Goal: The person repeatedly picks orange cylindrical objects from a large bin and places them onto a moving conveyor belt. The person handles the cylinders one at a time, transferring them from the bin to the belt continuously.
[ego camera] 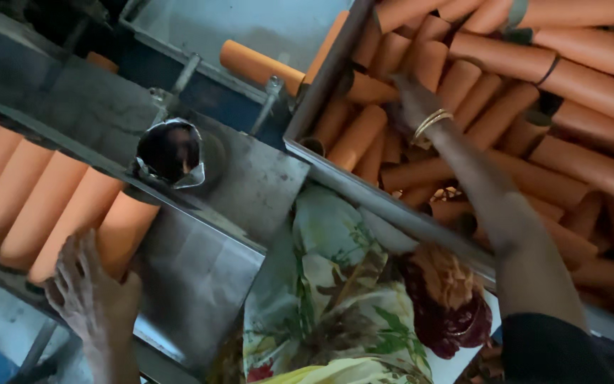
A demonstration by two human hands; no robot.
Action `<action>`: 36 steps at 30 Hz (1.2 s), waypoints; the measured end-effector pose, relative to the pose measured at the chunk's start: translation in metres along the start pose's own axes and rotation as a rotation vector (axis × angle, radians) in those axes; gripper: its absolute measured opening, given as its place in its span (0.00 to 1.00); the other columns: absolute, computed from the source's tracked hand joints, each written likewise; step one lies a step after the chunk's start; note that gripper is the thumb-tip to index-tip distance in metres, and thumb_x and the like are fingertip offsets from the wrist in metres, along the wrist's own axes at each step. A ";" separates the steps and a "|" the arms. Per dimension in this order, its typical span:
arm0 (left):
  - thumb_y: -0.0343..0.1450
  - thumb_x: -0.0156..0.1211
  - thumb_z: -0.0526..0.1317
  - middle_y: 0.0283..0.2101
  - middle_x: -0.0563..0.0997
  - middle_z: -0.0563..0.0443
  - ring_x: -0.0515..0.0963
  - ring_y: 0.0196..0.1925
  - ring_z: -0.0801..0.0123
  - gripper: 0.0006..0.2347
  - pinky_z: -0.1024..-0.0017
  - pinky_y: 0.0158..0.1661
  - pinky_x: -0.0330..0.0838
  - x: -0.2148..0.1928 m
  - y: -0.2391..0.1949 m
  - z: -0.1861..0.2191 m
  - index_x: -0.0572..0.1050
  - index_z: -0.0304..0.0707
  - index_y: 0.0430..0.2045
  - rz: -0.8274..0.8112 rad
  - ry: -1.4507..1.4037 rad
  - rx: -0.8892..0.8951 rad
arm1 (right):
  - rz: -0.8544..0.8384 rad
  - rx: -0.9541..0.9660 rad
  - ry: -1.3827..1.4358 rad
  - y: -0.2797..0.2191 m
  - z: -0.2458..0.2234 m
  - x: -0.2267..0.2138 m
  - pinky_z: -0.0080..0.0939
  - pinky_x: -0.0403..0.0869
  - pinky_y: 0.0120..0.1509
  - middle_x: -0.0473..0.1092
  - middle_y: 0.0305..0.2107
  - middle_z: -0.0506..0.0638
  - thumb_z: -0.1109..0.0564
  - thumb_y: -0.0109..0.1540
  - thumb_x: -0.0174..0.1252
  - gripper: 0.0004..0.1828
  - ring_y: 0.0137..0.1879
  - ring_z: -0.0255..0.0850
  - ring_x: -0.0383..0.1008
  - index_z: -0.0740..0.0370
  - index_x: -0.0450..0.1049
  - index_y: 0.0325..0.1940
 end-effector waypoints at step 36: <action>0.60 0.75 0.46 0.59 0.77 0.45 0.76 0.59 0.55 0.38 0.46 0.68 0.64 -0.120 -0.003 0.158 0.63 0.38 0.65 -0.030 -0.642 0.507 | 0.233 -0.961 0.702 -0.179 -0.258 -0.152 0.37 0.79 0.54 0.68 0.54 0.52 0.51 0.73 0.51 0.11 0.52 0.41 0.75 0.58 0.70 0.57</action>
Point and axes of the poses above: each hand's wrist, its own y-axis towards the middle knuckle, its own x-axis out of the palm, z = x × y, the point moved 5 cm from there along y, towards the middle knuckle
